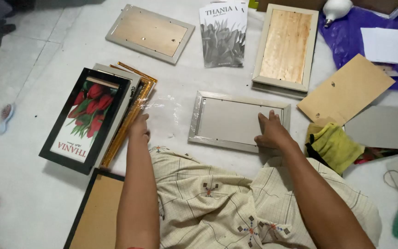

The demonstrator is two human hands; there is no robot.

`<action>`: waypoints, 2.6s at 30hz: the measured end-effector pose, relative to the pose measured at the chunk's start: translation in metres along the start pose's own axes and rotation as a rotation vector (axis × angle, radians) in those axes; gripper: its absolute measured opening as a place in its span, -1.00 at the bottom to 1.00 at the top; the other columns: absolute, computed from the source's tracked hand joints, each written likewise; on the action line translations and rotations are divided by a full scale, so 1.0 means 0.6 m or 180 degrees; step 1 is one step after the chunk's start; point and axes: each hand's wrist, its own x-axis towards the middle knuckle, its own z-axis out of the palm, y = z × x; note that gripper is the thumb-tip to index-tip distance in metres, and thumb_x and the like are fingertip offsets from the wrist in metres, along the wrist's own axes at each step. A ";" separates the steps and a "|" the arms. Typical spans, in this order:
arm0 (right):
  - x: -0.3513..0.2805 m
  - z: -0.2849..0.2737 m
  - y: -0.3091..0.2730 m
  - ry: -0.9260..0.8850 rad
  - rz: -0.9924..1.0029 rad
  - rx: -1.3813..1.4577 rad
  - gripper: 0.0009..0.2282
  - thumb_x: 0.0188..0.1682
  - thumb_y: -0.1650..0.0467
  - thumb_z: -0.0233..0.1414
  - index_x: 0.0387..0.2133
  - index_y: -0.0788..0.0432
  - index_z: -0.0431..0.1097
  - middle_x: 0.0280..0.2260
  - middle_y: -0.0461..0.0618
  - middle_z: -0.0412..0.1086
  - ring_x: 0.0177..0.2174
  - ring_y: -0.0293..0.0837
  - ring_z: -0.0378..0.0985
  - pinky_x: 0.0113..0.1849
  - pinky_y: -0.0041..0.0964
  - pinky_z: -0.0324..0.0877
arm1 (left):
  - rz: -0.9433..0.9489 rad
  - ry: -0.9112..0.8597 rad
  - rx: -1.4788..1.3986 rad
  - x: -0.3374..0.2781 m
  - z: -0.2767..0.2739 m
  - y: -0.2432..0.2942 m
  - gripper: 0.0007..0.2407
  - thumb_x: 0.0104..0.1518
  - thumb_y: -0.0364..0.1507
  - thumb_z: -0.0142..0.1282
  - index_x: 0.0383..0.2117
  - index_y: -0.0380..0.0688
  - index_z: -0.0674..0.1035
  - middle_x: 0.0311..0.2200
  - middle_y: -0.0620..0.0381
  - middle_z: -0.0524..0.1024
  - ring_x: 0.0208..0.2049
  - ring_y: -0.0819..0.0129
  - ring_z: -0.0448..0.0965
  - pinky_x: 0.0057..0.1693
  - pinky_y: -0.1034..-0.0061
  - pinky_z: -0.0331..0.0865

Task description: Cleaning the glass of a picture frame and assembling it with a backing board.

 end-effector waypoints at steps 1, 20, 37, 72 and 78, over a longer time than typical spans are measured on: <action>-0.001 0.000 0.000 -0.0001 -0.0008 0.0029 -0.16 -0.17 0.33 0.27 0.42 0.12 -0.01 0.39 0.56 -0.24 0.35 0.50 -0.21 0.20 0.40 0.11 | -0.0456 -0.0358 -0.0721 0.002 -0.001 0.007 -0.22 0.11 -0.11 0.25 0.41 -0.12 0.10 0.41 -0.14 -0.04 0.10 0.17 0.32 0.02 0.46 0.31; 0.027 0.030 0.019 0.0106 0.0045 0.0033 -0.15 -0.24 0.29 0.28 0.40 0.08 0.04 0.38 0.55 -0.22 0.34 0.52 -0.17 0.21 0.37 0.13 | -0.0383 0.0611 -0.1741 -0.004 0.016 0.016 -0.59 0.04 -0.32 0.30 -0.02 0.13 0.34 -0.19 0.29 0.28 -0.28 0.35 0.48 -0.14 0.37 0.39; -0.032 -0.051 -0.077 -0.0048 0.0957 0.3609 -0.14 0.02 -0.20 -0.22 0.29 0.30 0.19 -0.01 0.30 0.34 -0.17 0.13 0.51 -0.19 0.08 0.57 | 0.5745 -0.0365 0.2127 -0.340 0.308 -0.069 -0.93 0.16 -0.29 0.20 -0.36 0.14 0.55 -0.16 0.21 0.63 -0.09 0.36 0.66 0.30 -0.03 0.20; 0.063 -0.016 0.088 0.0026 0.1661 0.0177 -0.57 -0.12 0.31 0.14 -0.07 0.42 0.52 -0.14 0.47 0.52 -0.04 0.46 0.54 -0.09 0.37 0.43 | 0.2427 -0.0551 0.2641 -0.167 0.229 0.082 -0.73 0.10 -0.32 0.19 -0.06 0.11 0.53 0.03 0.13 0.39 0.16 0.08 0.40 0.24 0.06 0.24; 0.028 -0.044 0.011 0.0688 0.0626 0.0132 -0.60 -0.15 0.40 0.22 -0.01 0.24 0.44 -0.09 0.40 0.44 -0.02 0.42 0.51 -0.09 0.28 0.47 | 0.2266 -0.0991 0.2767 -0.172 0.206 0.097 -0.76 0.07 -0.39 0.26 -0.12 0.03 0.58 -0.02 0.01 0.42 0.09 -0.06 0.52 0.11 0.04 0.44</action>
